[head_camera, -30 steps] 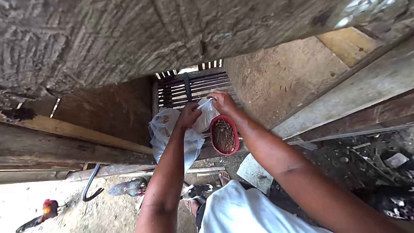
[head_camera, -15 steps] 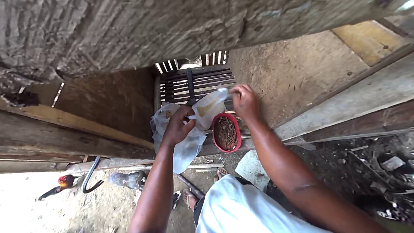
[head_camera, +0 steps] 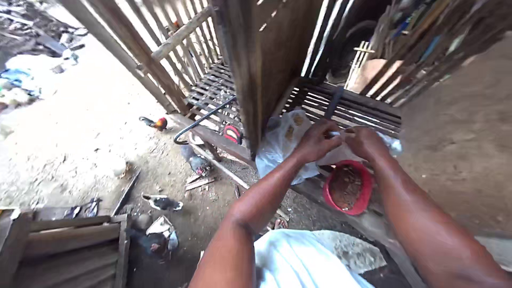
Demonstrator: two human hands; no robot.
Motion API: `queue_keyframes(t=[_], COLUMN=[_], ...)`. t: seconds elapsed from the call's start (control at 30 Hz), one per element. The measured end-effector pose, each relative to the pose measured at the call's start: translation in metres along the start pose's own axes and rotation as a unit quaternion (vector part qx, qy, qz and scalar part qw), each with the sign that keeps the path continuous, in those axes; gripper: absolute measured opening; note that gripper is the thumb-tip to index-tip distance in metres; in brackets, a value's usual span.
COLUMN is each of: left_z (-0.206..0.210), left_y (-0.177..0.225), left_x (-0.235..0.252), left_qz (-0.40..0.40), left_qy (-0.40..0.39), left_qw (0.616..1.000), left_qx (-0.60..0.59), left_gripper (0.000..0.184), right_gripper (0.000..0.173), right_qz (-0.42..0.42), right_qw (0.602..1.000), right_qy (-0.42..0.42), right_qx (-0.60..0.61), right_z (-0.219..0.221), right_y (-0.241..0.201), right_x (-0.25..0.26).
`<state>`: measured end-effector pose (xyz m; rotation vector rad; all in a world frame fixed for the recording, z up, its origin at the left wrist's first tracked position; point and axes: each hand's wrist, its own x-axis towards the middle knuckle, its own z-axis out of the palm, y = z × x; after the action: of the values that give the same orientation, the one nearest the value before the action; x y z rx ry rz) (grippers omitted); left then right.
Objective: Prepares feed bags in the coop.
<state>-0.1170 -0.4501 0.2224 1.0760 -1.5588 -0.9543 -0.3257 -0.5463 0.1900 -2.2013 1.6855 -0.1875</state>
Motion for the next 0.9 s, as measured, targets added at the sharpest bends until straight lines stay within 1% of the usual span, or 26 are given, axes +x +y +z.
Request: queue_keyframes(t=[0.03, 0.1, 0.17, 0.23, 0.27, 0.33, 0.37, 0.4, 0.43, 0.47, 0.5, 0.53, 0.57, 0.6, 0.63, 0.67, 0.7, 0.73, 0.77, 0.8, 0.83, 0.9], left_z=[0.003, 0.005, 0.007, 0.009, 0.009, 0.009, 0.008, 0.006, 0.006, 0.008, 0.011, 0.012, 0.013, 0.013, 0.011, 0.010, 0.011, 0.014, 0.016, 0.017, 0.019, 0.020], left_y=[-0.003, -0.007, -0.008, -0.005, -0.001, 0.010, 0.016, 0.023, 0.030, 0.034, 0.039, 0.043, 0.048, 0.053, 0.058, 0.063, 0.066, 0.069, 0.070, 0.072, 0.074, 0.083], left_x=[0.003, 0.010, 0.019, 0.029, 0.034, 0.042, 0.046, 0.049, 0.051, 0.053, 0.054, 0.056, 0.059, 0.062, 0.064, 0.063, 0.061, 0.059, 0.057, 0.056, 0.052, 0.044], left_qz=[-0.030, -0.071, -0.091, -0.090, -0.090, -0.085, -0.076, -0.063, -0.046, -0.031, -0.018, -0.007, 0.003, 0.008, 0.013, 0.017, 0.016, 0.012, 0.008, 0.006, 0.001, -0.002], left_qy=[0.019, 0.052, 0.082, 0.092, 0.090, 0.080, 0.074, 0.060, 0.043, 0.028, 0.017, 0.011, 0.007, 0.001, -0.005, -0.012, -0.020, -0.028, -0.034, -0.034, -0.030, -0.025], left_qw=[0.999, 0.995, 0.991, 0.986, 0.983, 0.980, 0.982, 0.985, 0.987, 0.987, 0.987, 0.989, 0.991, 0.992, 0.992, 0.992, 0.992, 0.993, 0.993, 0.994, 0.995, 0.996], left_qx=[-0.023, -0.035, -0.058, -0.106, -0.134, -0.163, -0.157, -0.150, -0.150, -0.155, -0.156, -0.147, -0.136, -0.127, -0.123, -0.123, -0.121, -0.116, -0.110, -0.103, -0.097, -0.085], left_gripper=[0.020, 0.024, 0.028, 0.029, 0.031, 0.027, 0.024, 0.022, 0.019, 0.018, 0.016, 0.016, 0.016, 0.017, 0.017, 0.016, 0.016, 0.017, 0.019, 0.020, 0.020, 0.020], right_gripper=[0.033, 0.042, 0.043, 0.040, 0.038, 0.042, 0.051, 0.066, 0.083, 0.093, 0.092, 0.077, 0.054, 0.040, 0.036, 0.032, 0.028, 0.024, 0.023, 0.022, 0.021, 0.017], right_qz=[0.023, 0.035, 0.014, -0.017, -0.030, -0.040, -0.031, -0.008, 0.031, 0.078, 0.123, 0.152, 0.166, 0.166, 0.161, 0.158, 0.154, 0.145, 0.133, 0.120, 0.106, 0.090], right_qw=[1.000, 0.999, 0.999, 0.999, 0.997, 0.982, 0.972, 0.967, 0.969, 0.972, 0.973, 0.972, 0.968, 0.961, 0.943, 0.907, 0.858, 0.810, 0.774, 0.754, 0.743, 0.737], right_qy=[0.004, 0.021, 0.025, 0.030, 0.058, 0.170, 0.220, 0.240, 0.230, 0.204, 0.176, 0.168, 0.186, 0.217, 0.240, 0.250, 0.259, 0.268, 0.273, 0.277, 0.280, 0.275], right_qx=[-0.010, -0.019, -0.030, -0.036, -0.047, -0.066, -0.077, -0.083, -0.088, -0.088, -0.083, -0.066, -0.027, 0.048, 0.167, 0.298, 0.416, 0.501, 0.556, 0.584, 0.598, 0.611], right_z=[-0.007, -0.018, -0.032, -0.047, -0.053, -0.059, -0.059, -0.058, -0.054, -0.048, -0.042, -0.038, -0.035, -0.035, -0.035, -0.037, -0.040, -0.045, -0.052, -0.058, -0.064, -0.076], right_y=[0.006, 0.018, 0.025, 0.016, 0.009, 0.001, 0.003, 0.008, 0.015, 0.023, 0.033, 0.044, 0.051, 0.054, 0.052, 0.049, 0.045, 0.041, 0.038, 0.034, 0.029, 0.023], right_x=[0.000, -0.001, -0.009, -0.027, -0.040, -0.061, -0.064, -0.062, -0.060, -0.057, -0.054, -0.051, -0.049, -0.047, -0.046, -0.046, -0.048, -0.048, -0.047, -0.045, -0.044, -0.038])
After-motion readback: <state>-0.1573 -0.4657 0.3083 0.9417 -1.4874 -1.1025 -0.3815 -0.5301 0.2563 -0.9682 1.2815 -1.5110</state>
